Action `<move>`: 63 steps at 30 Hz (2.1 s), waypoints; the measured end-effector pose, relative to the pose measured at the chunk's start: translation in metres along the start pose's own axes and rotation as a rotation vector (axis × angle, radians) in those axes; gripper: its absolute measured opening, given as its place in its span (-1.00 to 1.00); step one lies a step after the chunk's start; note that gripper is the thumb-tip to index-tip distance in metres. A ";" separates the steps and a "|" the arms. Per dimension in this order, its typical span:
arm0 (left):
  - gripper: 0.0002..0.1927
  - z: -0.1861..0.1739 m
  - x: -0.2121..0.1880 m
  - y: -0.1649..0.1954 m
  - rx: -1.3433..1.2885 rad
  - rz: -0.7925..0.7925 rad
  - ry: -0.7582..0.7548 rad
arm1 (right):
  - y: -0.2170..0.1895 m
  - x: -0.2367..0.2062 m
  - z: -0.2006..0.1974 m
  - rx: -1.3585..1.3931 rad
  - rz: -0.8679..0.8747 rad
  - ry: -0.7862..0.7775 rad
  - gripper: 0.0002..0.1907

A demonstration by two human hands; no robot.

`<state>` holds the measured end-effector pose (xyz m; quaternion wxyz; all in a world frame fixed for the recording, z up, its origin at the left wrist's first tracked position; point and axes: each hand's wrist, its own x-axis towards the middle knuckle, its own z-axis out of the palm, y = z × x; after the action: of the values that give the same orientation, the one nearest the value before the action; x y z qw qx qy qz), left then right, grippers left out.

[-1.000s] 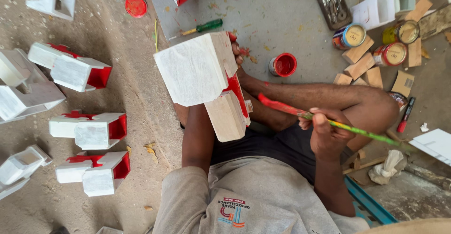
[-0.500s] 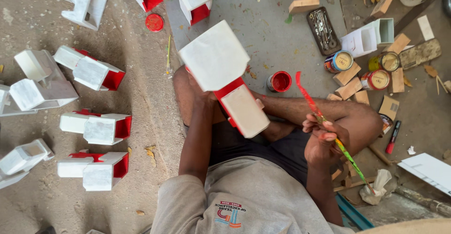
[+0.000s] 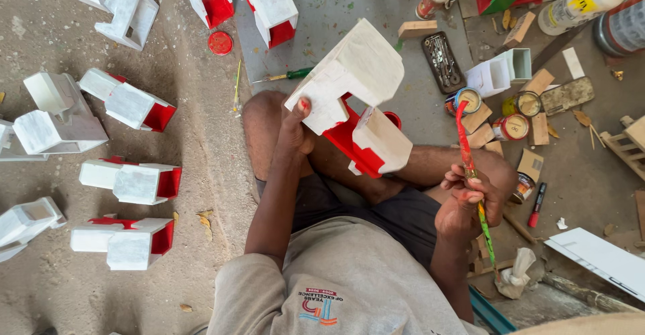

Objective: The person sits cross-legged on the floor holding a wooden toy part and paints its edges and surfaces red using a paintbrush, dipping the brush into a small red paint container and rotating the piece to coat different sides. Many other painted and unpainted toy parts lie on the floor around them.

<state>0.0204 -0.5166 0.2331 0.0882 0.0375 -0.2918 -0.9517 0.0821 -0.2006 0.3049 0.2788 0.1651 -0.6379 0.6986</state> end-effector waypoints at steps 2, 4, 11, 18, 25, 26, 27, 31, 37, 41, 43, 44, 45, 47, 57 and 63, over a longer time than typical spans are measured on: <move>-0.12 0.014 -0.005 0.002 0.018 0.001 0.032 | -0.005 -0.002 -0.005 -0.008 -0.004 0.010 -0.63; -0.14 0.028 -0.010 0.002 0.007 -0.003 0.092 | -0.010 -0.003 -0.012 -0.021 -0.009 0.016 -0.62; -0.14 0.063 -0.026 0.008 0.020 -0.003 0.161 | -0.022 -0.004 -0.028 -0.079 -0.069 0.025 -0.59; -0.13 0.090 -0.036 0.009 0.202 0.107 0.126 | -0.028 -0.004 -0.042 -0.054 -0.085 0.022 -0.62; -0.12 0.111 -0.032 0.002 0.288 0.109 0.233 | -0.024 -0.004 -0.056 -0.100 -0.103 0.041 -0.59; -0.11 0.112 -0.033 0.000 0.319 0.110 0.237 | -0.024 -0.005 -0.058 -0.107 -0.103 0.053 -0.59; -0.10 0.114 -0.033 -0.001 0.349 0.114 0.239 | -0.025 -0.005 -0.058 -0.114 -0.106 0.066 -0.59; -0.02 0.125 -0.029 0.000 0.404 0.133 0.224 | -0.031 -0.002 -0.059 -0.137 -0.111 0.055 -0.61; 0.04 0.149 -0.032 0.011 0.478 0.153 0.133 | -0.042 0.010 -0.051 -0.123 -0.138 0.035 -0.63; 0.01 0.163 -0.032 0.012 0.546 0.186 0.051 | -0.041 0.022 -0.052 -0.143 -0.150 0.043 -0.61; 0.00 0.167 -0.028 0.010 0.530 0.205 0.030 | -0.036 0.029 -0.053 -0.135 -0.153 0.046 -0.60; 0.00 0.167 -0.027 0.008 0.541 0.216 0.025 | -0.034 0.031 -0.054 -0.124 -0.147 0.046 -0.59; 0.00 0.168 -0.024 0.007 0.551 0.229 0.019 | -0.031 0.034 -0.055 -0.113 -0.142 0.045 -0.59; -0.01 0.167 -0.020 0.005 0.551 0.248 0.003 | -0.025 0.040 -0.055 -0.100 -0.147 0.052 -0.59; 0.02 0.166 -0.028 0.011 0.421 0.256 -0.038 | -0.028 0.055 -0.052 -0.092 -0.158 -0.028 -0.53; 0.08 0.159 -0.035 0.015 0.362 0.249 -0.057 | -0.039 0.053 -0.047 -0.117 -0.189 -0.059 -0.52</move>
<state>0.0371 -0.4350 0.3741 0.1884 -0.0104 -0.4624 -0.8663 0.0700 -0.1434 0.3609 0.3335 0.2285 -0.6672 0.6256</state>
